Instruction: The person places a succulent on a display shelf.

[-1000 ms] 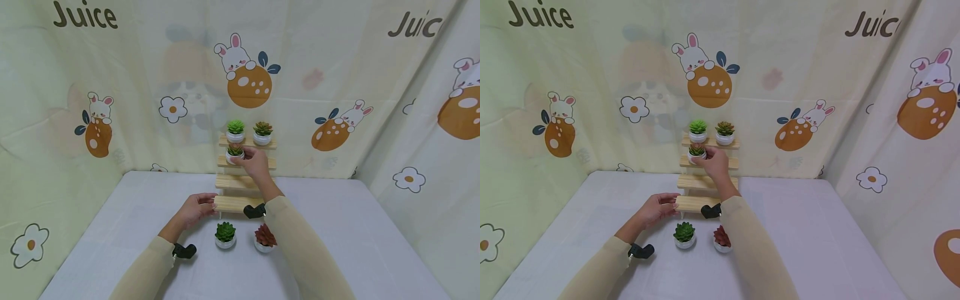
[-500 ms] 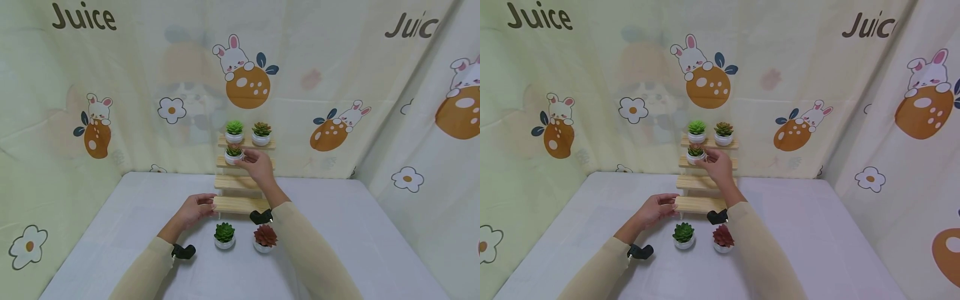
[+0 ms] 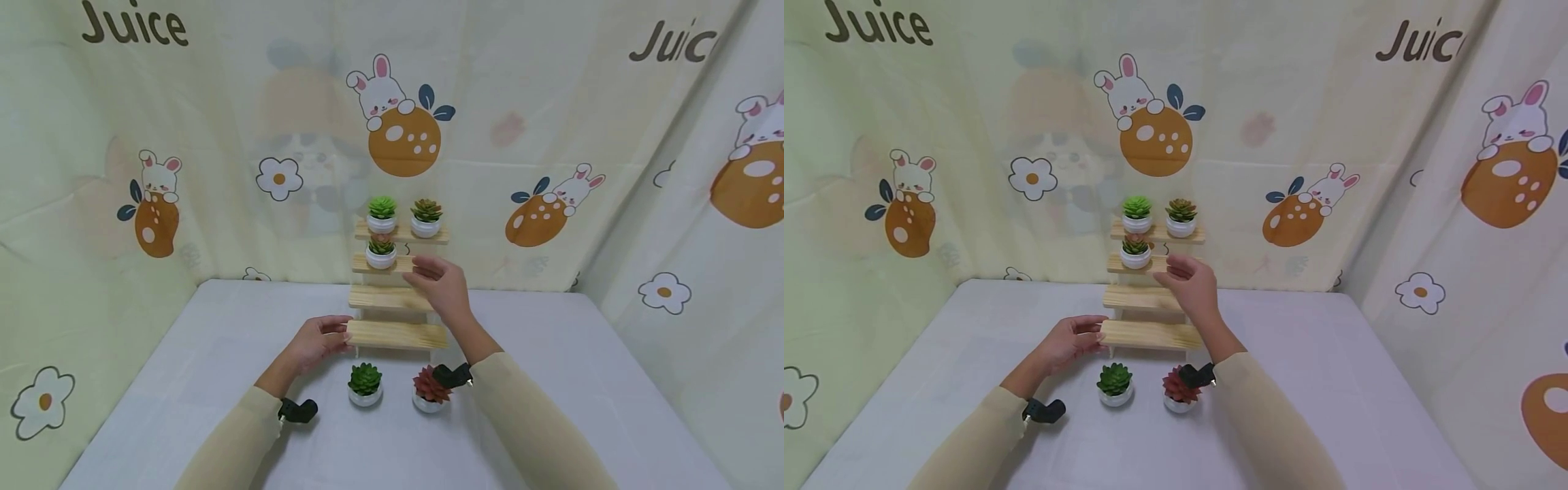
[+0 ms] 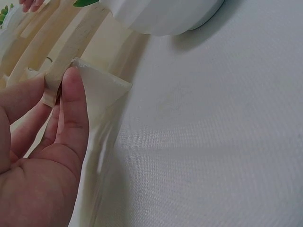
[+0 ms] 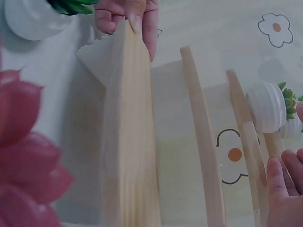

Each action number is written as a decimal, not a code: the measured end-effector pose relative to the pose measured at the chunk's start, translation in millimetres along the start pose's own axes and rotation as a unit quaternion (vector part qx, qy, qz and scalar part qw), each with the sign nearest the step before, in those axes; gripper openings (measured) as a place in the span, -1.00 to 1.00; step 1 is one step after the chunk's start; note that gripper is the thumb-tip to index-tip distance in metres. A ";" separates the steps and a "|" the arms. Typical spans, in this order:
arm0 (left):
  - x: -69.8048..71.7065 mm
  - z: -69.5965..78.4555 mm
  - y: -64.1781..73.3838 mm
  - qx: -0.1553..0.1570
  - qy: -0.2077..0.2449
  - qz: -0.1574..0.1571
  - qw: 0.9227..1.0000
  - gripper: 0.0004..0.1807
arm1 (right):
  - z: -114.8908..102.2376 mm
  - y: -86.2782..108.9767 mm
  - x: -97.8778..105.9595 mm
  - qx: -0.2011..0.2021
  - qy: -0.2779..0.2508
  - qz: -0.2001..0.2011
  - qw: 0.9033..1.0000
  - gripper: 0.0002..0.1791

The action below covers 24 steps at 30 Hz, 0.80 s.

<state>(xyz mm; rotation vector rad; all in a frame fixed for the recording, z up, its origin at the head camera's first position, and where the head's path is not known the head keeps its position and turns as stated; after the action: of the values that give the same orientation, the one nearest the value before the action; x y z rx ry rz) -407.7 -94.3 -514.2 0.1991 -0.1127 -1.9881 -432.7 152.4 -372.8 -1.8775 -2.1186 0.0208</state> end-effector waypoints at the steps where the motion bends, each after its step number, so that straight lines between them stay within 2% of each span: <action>1: -0.3 0.3 0.1 0.000 0.000 -0.001 1.000 -0.48 | 1.2 3.1 1.5 0.001 0.000 -0.001 1.000 -0.48; 12: -1.3 0.5 -0.6 -0.005 0.003 -0.002 1.000 -0.48 | 15.8 35.5 10.5 -0.010 -0.005 -0.022 1.000 -0.50; 24: 0.2 -0.4 -0.2 -0.002 0.005 0.000 1.000 -0.48 | 32.6 70.7 11.8 -0.029 -0.018 -0.056 0.998 -0.41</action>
<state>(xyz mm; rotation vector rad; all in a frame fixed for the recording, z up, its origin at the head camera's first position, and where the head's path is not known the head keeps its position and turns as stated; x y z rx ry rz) -407.9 -94.4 -514.7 0.2064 -0.1019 -1.9864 -373.2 180.1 -416.3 -1.7992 -2.2694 -0.0339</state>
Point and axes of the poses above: each hand's wrist, its own y-axis away from the middle knuckle, its own x-axis out of the back of the hand, z = x × y, the point moved 9 cm from there along -y, towards the middle knuckle, and after that the axes turned 8 degrees about -z, right-handed, at the moved point
